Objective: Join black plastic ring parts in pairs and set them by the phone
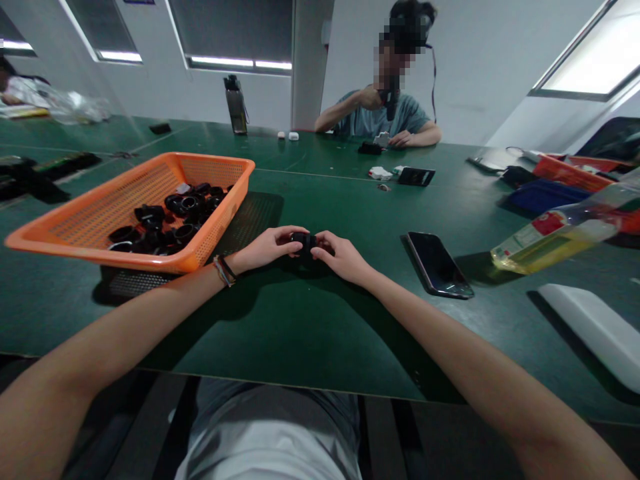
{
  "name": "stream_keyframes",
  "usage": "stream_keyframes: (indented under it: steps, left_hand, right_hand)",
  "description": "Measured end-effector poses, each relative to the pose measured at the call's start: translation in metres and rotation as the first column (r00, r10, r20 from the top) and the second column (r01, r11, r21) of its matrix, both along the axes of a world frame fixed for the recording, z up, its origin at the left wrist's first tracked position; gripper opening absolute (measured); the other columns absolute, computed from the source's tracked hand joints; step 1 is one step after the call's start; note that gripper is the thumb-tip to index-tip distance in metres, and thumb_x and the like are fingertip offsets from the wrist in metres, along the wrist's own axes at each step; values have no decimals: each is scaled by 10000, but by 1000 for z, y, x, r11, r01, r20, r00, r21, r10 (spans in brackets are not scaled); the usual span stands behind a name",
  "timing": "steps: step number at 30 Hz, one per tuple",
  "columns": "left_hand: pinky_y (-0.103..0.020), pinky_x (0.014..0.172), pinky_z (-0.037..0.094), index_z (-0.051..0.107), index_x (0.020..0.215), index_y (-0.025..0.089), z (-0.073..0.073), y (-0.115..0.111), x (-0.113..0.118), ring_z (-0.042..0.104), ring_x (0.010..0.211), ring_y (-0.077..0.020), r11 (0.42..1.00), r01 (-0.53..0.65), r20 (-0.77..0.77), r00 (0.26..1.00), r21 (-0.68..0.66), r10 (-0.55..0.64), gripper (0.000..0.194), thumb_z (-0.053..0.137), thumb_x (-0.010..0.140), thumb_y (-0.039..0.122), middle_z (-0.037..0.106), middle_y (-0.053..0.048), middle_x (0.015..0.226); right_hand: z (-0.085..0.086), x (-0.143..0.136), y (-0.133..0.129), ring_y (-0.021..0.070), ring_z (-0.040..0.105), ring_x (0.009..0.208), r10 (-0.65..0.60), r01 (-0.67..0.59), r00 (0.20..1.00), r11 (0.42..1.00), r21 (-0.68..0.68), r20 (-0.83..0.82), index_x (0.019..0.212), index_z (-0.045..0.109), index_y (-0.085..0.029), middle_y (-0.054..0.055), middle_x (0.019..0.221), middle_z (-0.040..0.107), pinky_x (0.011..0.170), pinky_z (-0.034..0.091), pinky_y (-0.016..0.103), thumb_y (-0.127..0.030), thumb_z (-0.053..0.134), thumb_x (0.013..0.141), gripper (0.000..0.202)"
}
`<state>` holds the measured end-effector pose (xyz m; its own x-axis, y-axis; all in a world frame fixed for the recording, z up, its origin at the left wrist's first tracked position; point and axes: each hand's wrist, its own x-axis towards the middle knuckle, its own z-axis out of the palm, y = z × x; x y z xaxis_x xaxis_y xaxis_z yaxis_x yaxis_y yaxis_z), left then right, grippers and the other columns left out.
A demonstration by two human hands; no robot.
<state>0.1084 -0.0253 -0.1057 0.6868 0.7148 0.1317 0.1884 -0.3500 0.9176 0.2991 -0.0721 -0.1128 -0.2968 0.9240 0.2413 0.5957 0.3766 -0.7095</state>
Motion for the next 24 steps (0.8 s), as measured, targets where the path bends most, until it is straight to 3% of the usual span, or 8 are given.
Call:
stream_keyframes:
  steps: [17,24]
  left_hand:
    - [-299,719,506,540,1128,114,1,0,0,583,728,-119,1000,-8,2,1000,-19,8,463,591,737,358,622,-66,982]
    - [-281,717,511,536,1135,116,0,2,0,584,713,-103,998,-19,9,1000,-54,19,430,580,756,317,621,-58,976]
  right_hand:
    - [-1,0,1,152,567,672,-19,19,1000,1000,9,20,911,525,-166,25,745,624,661,427,296,-278,490,832,142]
    - [-2,0,-2,163,589,760,-8,15,996,997,79,-90,1028,474,-191,33,837,612,705,469,325,-266,561,774,278]
